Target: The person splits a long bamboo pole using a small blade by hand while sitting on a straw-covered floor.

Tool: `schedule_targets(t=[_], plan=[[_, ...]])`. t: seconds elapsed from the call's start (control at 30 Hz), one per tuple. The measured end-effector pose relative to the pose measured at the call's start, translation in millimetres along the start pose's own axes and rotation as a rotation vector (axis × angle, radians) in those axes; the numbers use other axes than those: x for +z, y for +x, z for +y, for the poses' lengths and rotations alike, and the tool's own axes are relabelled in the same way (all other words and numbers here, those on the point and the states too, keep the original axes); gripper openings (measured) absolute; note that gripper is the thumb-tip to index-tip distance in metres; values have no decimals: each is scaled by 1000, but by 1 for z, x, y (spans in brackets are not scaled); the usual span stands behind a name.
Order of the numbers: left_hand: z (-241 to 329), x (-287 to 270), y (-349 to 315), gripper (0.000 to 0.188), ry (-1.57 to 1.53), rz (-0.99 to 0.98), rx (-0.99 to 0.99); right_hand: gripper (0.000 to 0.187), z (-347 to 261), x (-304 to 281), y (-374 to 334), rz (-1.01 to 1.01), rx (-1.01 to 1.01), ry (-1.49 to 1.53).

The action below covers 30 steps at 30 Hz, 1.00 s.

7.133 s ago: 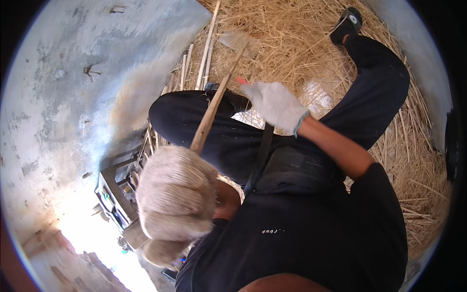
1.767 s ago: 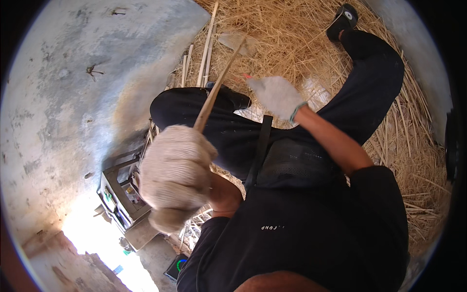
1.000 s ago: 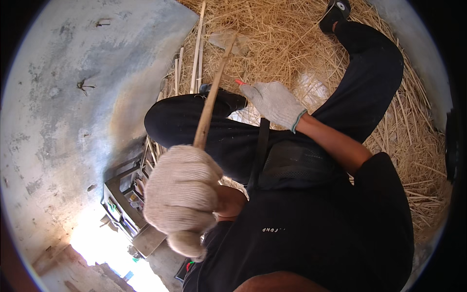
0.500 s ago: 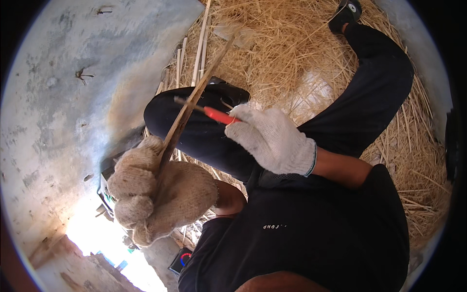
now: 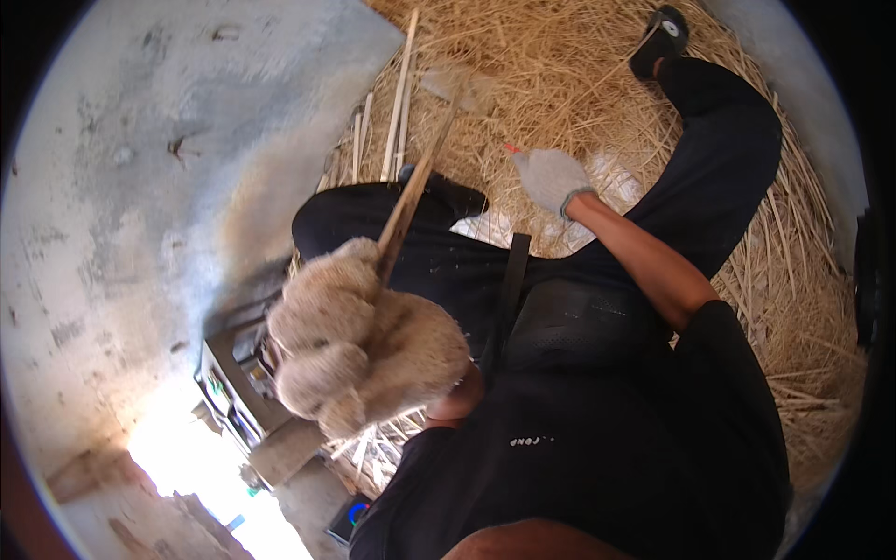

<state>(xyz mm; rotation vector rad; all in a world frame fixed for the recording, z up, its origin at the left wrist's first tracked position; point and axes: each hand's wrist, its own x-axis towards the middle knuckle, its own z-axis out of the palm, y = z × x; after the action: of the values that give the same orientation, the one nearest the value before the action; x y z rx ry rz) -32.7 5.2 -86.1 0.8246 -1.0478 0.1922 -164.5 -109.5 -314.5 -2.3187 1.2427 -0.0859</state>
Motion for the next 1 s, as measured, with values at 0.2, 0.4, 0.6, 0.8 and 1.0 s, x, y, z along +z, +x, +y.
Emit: schedule_targets(t=[0.2, 0.4, 0.6, 0.8, 1.0], plan=[[-9, -8, 10, 48, 61, -2, 59, 41, -95, -85, -51, 195, -83, 755], [-12, -12, -1, 48, 21, -93, 102, 46, -105, -59, -46, 393, -300, 632], [-12, -12, 4, 46, 130, -60, 161, 54, -94, -55, -20, 129, -76, 728], [-35, -56, 38, 41, 297, -201, 465, 53, -81, -71, -25, 46, -44, 844], [-29, -63, 33, 27, 291, -229, 333, 50, -90, -75, -48, 122, -217, 872]])
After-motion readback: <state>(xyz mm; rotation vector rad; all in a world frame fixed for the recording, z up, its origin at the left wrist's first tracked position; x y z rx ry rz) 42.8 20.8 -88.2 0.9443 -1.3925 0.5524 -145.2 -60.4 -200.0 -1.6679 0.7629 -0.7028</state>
